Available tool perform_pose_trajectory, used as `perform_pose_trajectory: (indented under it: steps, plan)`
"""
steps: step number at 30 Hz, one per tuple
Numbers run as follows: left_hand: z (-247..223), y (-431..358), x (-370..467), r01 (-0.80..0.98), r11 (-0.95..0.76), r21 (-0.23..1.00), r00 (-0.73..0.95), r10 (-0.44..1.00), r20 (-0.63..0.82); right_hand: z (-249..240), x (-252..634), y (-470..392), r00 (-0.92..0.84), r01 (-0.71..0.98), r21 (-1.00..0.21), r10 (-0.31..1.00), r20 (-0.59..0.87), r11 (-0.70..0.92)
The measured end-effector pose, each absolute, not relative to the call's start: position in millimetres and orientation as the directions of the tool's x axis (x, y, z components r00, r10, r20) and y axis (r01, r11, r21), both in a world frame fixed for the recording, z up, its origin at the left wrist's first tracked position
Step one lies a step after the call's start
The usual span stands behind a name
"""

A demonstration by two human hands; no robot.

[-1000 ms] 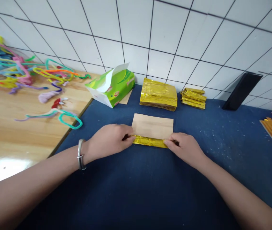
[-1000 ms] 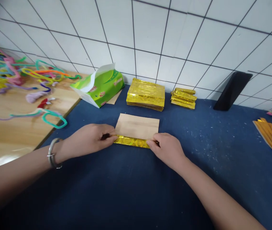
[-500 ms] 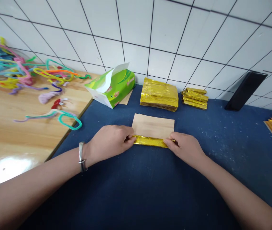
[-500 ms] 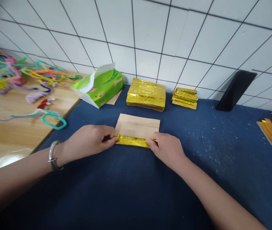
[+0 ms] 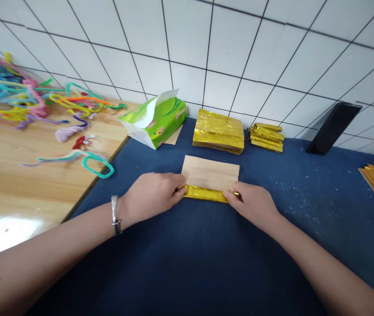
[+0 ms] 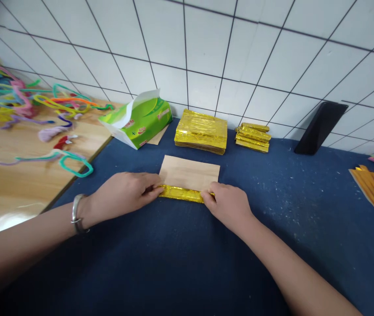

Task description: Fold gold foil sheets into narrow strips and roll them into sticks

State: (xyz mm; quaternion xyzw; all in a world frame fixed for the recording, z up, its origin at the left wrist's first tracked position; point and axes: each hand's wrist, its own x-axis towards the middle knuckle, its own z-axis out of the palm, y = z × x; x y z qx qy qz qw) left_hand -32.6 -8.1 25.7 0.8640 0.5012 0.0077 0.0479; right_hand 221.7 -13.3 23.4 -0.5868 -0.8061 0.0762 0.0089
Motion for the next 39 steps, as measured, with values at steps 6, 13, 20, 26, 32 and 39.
perform_pose_trajectory:
  steps: [6, 13, 20, 26, 32, 39]
  plan:
    - [24.2, -9.8, -32.4, 0.869, -0.491, 0.065, 0.494, 0.869, -0.037, 22.3, 222.6, -12.5, -0.311, 0.946, -0.119, 0.947, -0.078, 0.300]
    - [25.7, -9.4, -32.7, 0.867, -0.496, 0.049, 0.498, 0.866, -0.045, 23.4, 222.1, -13.2, -0.301, 0.952, -0.094, 0.949, -0.090, 0.293]
    - [25.5, -12.3, -33.0, 0.866, -0.499, -0.025, 0.499, 0.864, 0.062, 22.7, 221.3, -13.1, -0.307, 0.951, -0.072, 0.949, -0.078, 0.302]
    - [31.8, -10.7, -30.3, 0.544, -0.838, -0.042, 0.839, 0.544, 0.024, 21.0, 222.1, -13.6, -0.321, 0.946, -0.073, 0.945, -0.064, 0.316]
    - [37.5, -14.1, -27.0, 0.483, -0.874, -0.049, 0.874, 0.485, -0.045, 19.7, 223.4, -13.5, -0.328, 0.943, -0.081, 0.943, -0.061, 0.322]
    - [32.0, -31.9, -14.6, 0.555, -0.831, -0.051, 0.830, 0.556, -0.037, 21.1, 224.6, -14.4, -0.332, 0.941, -0.087, 0.941, -0.061, 0.326]
